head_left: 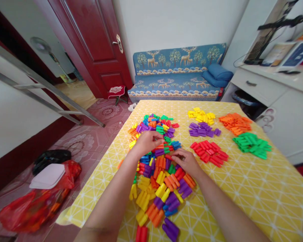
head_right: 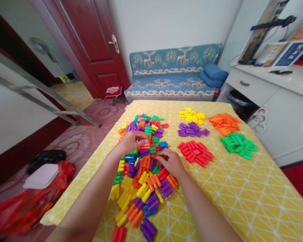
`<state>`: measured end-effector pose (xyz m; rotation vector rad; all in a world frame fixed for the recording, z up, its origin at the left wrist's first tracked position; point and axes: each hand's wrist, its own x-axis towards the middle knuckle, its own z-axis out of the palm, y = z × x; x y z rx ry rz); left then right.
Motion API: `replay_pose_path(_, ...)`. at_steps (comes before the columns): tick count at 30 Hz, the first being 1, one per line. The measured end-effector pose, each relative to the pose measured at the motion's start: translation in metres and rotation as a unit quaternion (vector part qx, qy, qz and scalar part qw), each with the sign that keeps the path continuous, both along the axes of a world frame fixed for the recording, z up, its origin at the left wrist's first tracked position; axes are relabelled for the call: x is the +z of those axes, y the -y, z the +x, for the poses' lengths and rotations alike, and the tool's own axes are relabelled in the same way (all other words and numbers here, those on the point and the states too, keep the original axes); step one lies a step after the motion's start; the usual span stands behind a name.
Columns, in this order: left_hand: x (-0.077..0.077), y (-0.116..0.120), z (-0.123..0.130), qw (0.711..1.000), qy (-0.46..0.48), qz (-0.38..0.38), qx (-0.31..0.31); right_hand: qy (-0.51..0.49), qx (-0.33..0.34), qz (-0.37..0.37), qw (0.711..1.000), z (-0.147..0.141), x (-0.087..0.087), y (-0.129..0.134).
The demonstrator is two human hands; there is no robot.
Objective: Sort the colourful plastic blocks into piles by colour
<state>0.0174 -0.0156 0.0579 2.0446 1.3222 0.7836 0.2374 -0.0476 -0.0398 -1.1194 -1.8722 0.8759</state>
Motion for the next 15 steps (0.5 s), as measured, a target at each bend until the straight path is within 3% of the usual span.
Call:
replay_pose_path(3,-0.007,0.015,-0.005,0.986,-0.163,0.018,0.016,0.0,0.001,-0.002,1.0,0.0,0.001,0.0)
replay_pose_path(6,-0.017,0.03,-0.005,0.974,-0.224,0.029,0.029,-0.002,0.008,-0.008,1.0,0.0,0.001,0.0)
replay_pose_path(10,-0.034,0.038,0.001,0.979,-0.188,0.059,0.057,-0.01,0.013,-0.009,1.0,0.0,0.005,0.0)
replay_pose_path(15,-0.059,0.03,0.003,0.989,-0.052,0.116,0.078,-0.012,0.024,-0.004,1.0,0.0,0.01,0.001)
